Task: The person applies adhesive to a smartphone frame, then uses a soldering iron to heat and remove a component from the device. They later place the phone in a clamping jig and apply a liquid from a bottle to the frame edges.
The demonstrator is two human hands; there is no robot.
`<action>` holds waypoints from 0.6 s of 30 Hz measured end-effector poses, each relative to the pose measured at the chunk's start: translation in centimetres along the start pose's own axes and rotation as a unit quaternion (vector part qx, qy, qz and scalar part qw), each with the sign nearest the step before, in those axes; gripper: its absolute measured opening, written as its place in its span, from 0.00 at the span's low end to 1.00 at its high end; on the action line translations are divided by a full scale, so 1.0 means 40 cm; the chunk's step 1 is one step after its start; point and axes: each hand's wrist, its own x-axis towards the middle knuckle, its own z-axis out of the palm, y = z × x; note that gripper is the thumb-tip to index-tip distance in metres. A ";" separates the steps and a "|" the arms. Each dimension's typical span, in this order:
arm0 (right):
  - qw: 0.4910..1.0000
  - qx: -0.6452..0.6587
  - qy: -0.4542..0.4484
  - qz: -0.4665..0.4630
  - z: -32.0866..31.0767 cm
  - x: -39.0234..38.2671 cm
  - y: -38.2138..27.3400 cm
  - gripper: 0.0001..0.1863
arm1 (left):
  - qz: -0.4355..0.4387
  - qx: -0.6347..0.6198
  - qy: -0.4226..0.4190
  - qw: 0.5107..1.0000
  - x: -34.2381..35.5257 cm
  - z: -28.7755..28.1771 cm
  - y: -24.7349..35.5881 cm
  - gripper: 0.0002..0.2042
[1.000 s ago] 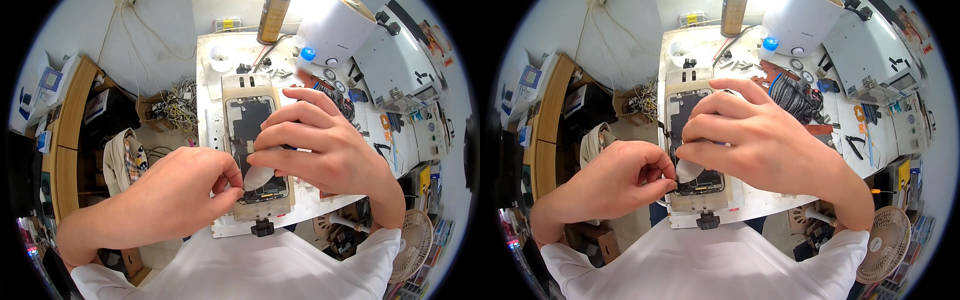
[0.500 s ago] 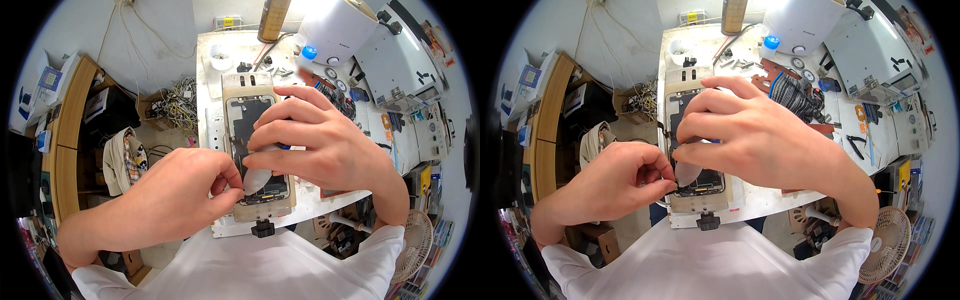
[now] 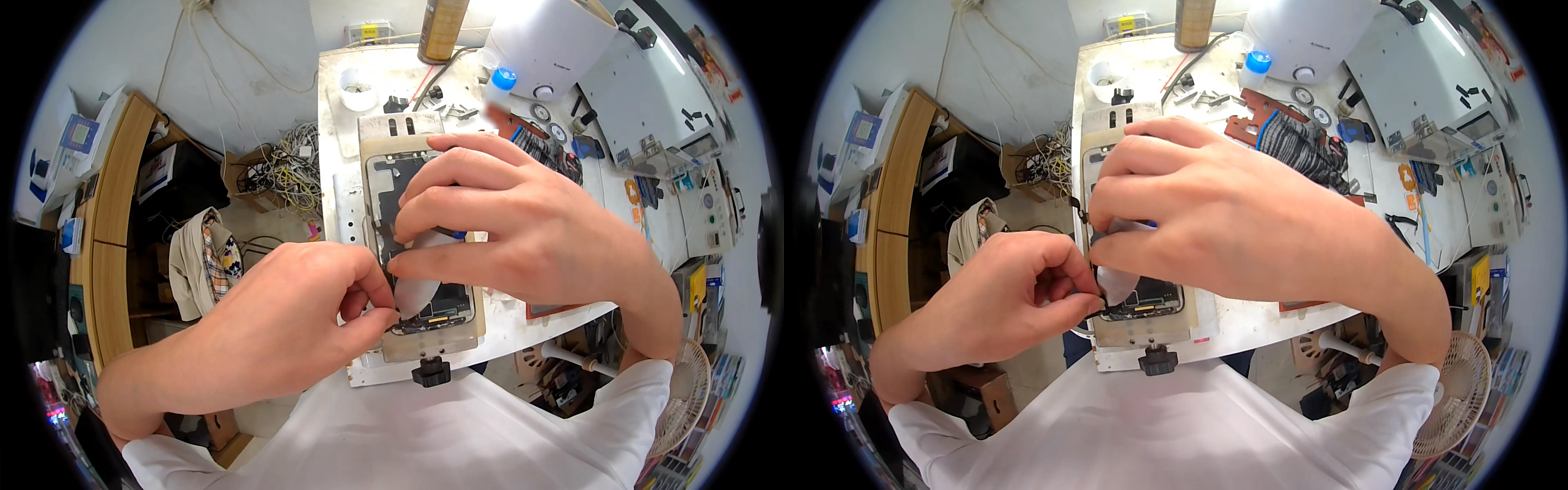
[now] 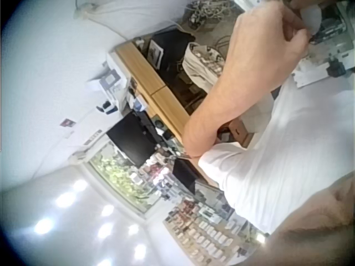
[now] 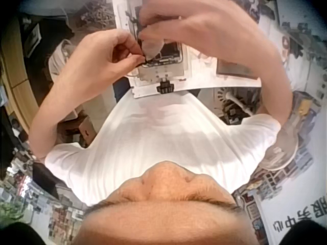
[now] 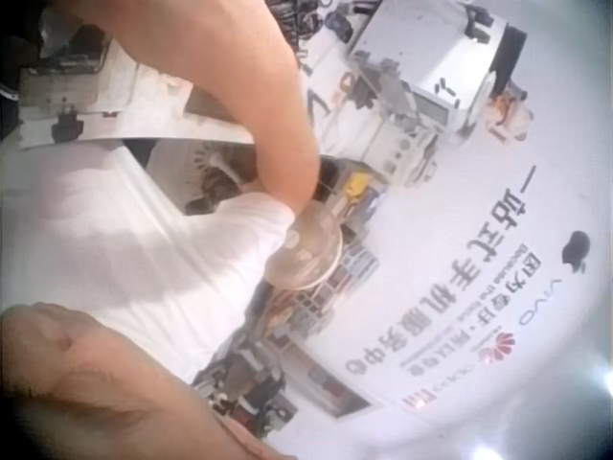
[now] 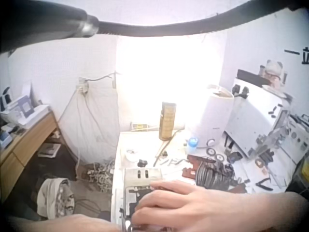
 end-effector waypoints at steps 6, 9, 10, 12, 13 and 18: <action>1.000 0.020 -0.004 -0.017 -0.001 0.011 0.010 0.16 | -0.007 -0.010 0.004 1.000 -0.002 0.002 0.001 0.06; 0.999 0.026 -0.017 -0.017 -0.006 0.014 0.013 0.16 | -0.003 -0.009 0.008 1.000 -0.001 0.004 -0.004 0.06; 0.999 0.024 -0.023 -0.018 -0.008 0.015 0.013 0.16 | -0.005 -0.008 0.007 1.000 -0.001 0.004 -0.004 0.06; 0.999 0.029 -0.033 -0.018 -0.011 0.018 0.016 0.16 | -0.010 -0.007 0.006 1.000 -0.001 0.003 -0.003 0.06; 0.999 0.035 -0.038 -0.017 -0.013 0.020 0.017 0.16 | -0.013 -0.008 0.005 1.000 -0.001 0.003 -0.002 0.06; 0.997 0.062 -0.041 -0.009 -0.012 0.021 0.024 0.16 | -0.009 -0.005 0.010 1.000 -0.003 0.003 -0.001 0.06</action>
